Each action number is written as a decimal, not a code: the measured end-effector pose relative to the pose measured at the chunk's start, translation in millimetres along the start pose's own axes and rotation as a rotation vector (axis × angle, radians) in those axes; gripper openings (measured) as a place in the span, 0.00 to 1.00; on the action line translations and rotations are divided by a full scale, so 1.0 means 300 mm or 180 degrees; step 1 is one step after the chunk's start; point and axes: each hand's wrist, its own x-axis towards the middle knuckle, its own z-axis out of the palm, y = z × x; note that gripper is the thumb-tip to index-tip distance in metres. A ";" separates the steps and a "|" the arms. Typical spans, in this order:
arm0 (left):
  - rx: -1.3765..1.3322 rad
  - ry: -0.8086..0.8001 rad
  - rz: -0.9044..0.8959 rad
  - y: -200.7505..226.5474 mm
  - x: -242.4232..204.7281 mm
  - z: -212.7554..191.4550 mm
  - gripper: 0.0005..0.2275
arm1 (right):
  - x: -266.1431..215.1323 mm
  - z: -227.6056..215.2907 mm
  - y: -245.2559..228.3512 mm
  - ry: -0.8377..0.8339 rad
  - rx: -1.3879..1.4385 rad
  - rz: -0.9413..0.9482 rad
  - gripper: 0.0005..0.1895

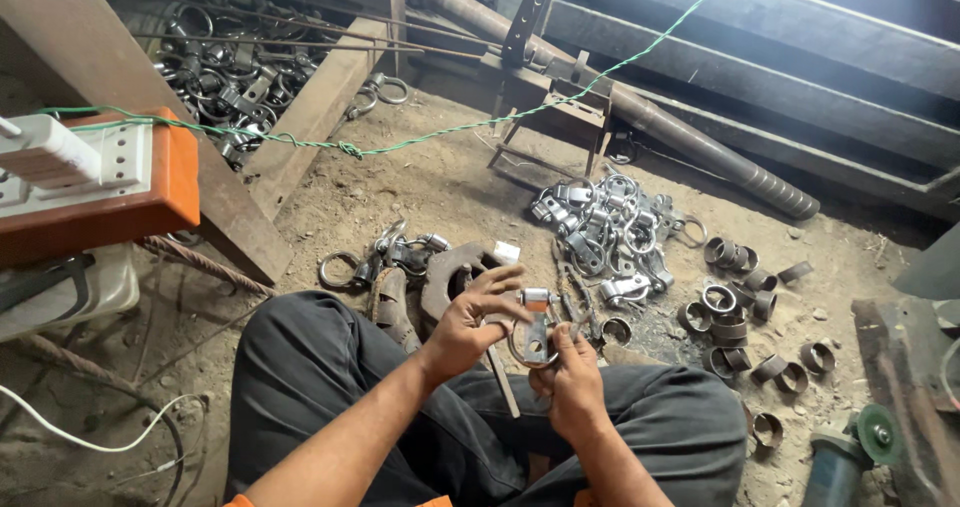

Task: The person sits on the floor and assembles metal hardware components by hand. They pick up a metal ring and a flat metal piece, fit them together, and use a wrench to tighten the assembly. The person repeats this process with additional components from a pile on the floor.

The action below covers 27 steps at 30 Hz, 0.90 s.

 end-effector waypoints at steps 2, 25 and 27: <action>0.0280 0.0340 -0.0888 0.005 0.000 0.017 0.16 | -0.005 0.013 -0.016 0.0004 -0.0113 -0.0121 0.15; -0.0818 0.0624 -0.2200 -0.066 -0.011 -0.010 0.23 | -0.028 -0.013 -0.010 -0.0606 -0.1550 -0.0529 0.14; -0.1220 0.0648 -0.2360 -0.052 -0.012 -0.016 0.22 | -0.030 -0.008 -0.012 -0.0590 -0.1345 -0.0323 0.14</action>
